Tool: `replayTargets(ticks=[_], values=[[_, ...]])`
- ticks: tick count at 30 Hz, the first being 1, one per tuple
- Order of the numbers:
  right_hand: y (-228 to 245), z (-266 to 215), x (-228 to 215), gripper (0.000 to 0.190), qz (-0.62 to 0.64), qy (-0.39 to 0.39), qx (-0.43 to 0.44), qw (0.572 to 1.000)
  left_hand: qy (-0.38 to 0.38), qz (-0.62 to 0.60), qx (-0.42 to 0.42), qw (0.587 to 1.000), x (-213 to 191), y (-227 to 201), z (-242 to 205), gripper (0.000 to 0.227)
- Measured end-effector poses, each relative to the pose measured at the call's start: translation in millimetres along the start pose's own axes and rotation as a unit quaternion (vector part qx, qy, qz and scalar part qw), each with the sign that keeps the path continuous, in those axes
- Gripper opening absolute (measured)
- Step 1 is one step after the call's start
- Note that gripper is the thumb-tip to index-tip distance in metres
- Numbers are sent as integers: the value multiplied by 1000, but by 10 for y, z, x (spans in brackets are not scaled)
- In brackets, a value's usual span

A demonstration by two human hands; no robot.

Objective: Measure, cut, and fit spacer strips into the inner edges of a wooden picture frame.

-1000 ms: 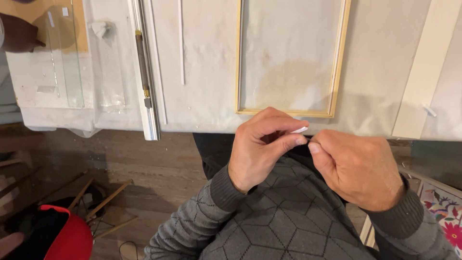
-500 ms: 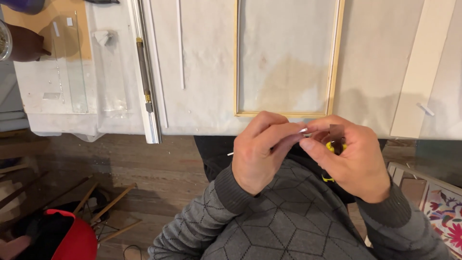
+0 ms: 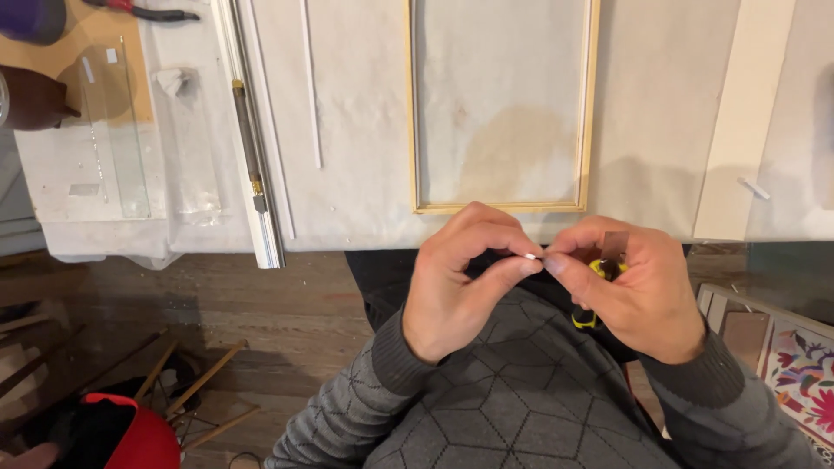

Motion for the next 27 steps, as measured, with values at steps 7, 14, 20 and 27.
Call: replayTargets(ticks=[7, 14, 20, 27], values=[[-631, -352, -900, 14, -95, -75, 88, 989, -152, -297, -33, 942, -804, 123, 113, 10], [-2920, -1388, -2695, 24, -46, -247, 205, 946, -266, -340, 20, 902, -2041, 231, 80, 8], [-3462, -1965, -3336, 44, -301, -300, 292, 857, -258, -340, -11, 904, -2137, 397, 56, 8], [-2668, -1534, -3254, 38, -239, -279, 188, 911, -224, -330, -33, 917, -2160, 450, 94, 9]])
Point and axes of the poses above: each hand's wrist, its own z-axis towards the middle knuckle, its own x-axis out of the palm, y = z × x, the point moved 9 cm from there along z, towards the middle knuckle, and after that the axes turned 7 degrees about -y, right-handed, at the moved point
